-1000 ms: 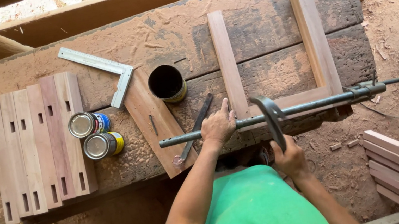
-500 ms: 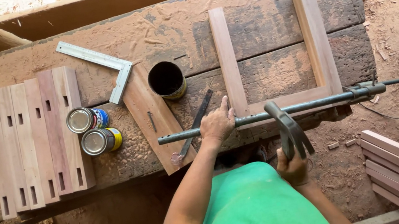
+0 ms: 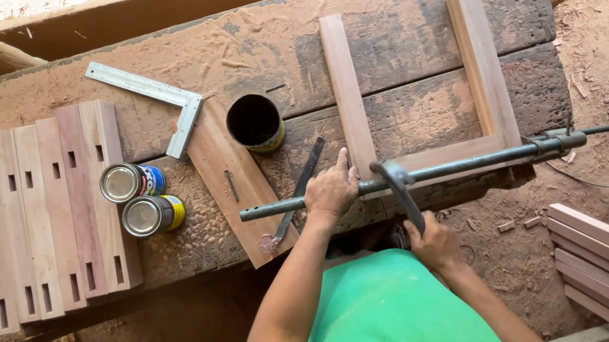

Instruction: The person assembles a wooden frame by hammering nails into the joints of three wooden pieces. They use a metal bar clamp to hold the frame in place while hammering, then remove the clamp and continue hammering additional nails to secure the joints.

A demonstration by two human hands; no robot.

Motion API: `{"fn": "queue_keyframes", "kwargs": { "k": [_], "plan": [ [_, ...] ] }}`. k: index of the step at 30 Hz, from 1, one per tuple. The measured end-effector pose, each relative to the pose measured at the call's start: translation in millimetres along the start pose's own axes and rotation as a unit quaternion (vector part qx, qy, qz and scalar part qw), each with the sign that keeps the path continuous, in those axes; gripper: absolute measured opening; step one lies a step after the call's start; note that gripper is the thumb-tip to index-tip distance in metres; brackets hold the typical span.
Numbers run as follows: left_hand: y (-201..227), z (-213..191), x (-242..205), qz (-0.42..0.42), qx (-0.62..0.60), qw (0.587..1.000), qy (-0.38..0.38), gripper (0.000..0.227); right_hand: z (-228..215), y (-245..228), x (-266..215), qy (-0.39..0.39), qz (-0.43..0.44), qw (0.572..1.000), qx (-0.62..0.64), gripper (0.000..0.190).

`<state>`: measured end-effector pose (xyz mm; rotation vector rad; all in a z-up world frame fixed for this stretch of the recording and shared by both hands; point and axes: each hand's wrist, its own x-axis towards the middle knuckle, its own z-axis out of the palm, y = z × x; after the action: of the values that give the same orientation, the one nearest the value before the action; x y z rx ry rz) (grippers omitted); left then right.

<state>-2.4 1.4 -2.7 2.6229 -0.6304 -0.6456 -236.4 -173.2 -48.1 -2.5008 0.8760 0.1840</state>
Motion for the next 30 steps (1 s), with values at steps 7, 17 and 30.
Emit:
{"fn": "queue_keyframes", "kwargs": {
  "k": [7,17,30],
  "plan": [
    [0.5,8.0,4.5,0.000,0.005,1.000,0.017,0.063,-43.4,-51.9,-26.3,0.183,-0.069,0.977,0.081,0.035],
    [1.6,5.0,6.7,-0.002,0.000,1.000,0.004,0.063,-49.4,-52.5,-12.3,0.128,-0.055,0.989,0.052,0.034],
    [2.6,1.0,4.9,0.001,-0.004,1.000,-0.009,0.064,-35.8,-32.3,-10.8,0.177,-0.114,0.977,0.035,0.036]
  ]
}}
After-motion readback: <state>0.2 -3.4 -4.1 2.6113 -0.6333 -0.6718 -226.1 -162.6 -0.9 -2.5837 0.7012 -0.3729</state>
